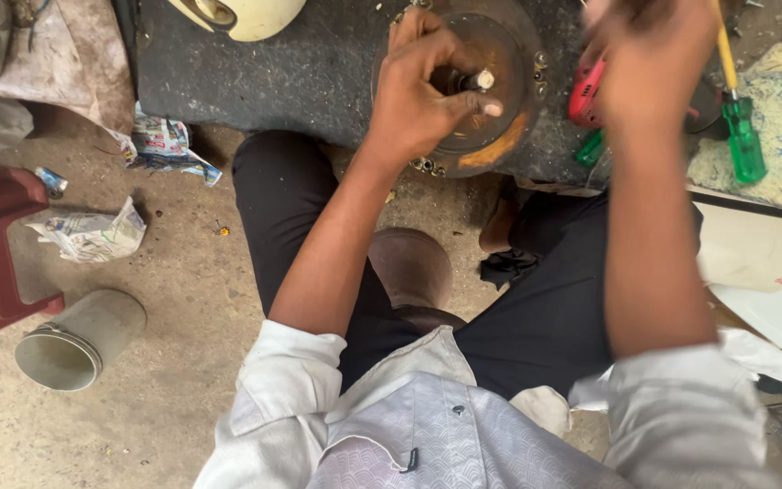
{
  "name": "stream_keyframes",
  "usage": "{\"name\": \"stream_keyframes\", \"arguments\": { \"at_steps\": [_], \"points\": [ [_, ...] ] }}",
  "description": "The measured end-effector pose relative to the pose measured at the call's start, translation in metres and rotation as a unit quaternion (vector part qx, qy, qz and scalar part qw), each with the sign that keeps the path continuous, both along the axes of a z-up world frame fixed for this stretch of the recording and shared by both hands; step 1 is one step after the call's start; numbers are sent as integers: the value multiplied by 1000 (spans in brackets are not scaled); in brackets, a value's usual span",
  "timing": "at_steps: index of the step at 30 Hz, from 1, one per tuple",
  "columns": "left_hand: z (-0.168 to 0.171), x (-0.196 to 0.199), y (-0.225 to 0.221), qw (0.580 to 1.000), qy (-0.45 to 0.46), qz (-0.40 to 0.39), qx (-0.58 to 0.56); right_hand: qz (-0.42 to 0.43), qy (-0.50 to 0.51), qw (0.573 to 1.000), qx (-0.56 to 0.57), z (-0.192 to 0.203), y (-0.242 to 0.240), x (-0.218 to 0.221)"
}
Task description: The person assembles an electric motor by placing a copper coil into a metal housing, inserting a rotor with magnets, and fitting a metal cover. They repeatedly remove and reinsert the rotor and cover to check alignment and fit.
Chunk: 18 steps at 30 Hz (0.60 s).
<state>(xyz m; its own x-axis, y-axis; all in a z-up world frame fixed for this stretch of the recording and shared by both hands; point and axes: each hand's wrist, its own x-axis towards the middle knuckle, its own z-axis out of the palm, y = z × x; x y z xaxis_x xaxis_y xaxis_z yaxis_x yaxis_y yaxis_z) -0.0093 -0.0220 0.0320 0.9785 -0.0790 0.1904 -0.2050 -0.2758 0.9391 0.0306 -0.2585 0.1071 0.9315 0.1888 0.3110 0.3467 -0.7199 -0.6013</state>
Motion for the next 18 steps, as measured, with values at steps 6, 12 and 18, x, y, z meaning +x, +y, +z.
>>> {"name": "stream_keyframes", "arguments": {
  "at_steps": [6, 12, 18],
  "points": [
    [5, -2, 7, 979, -113, 11, 169, -47, 201, 965, 163, -10, 52, -128],
    [0, 3, 12, 967, -76, 4, 243, 33, 78, 989, 120, -11, 76, -126],
    [-6, 3, 11, 969, -57, 3, 238, 129, 13, 990, 49, -25, 95, -129]
  ]
}}
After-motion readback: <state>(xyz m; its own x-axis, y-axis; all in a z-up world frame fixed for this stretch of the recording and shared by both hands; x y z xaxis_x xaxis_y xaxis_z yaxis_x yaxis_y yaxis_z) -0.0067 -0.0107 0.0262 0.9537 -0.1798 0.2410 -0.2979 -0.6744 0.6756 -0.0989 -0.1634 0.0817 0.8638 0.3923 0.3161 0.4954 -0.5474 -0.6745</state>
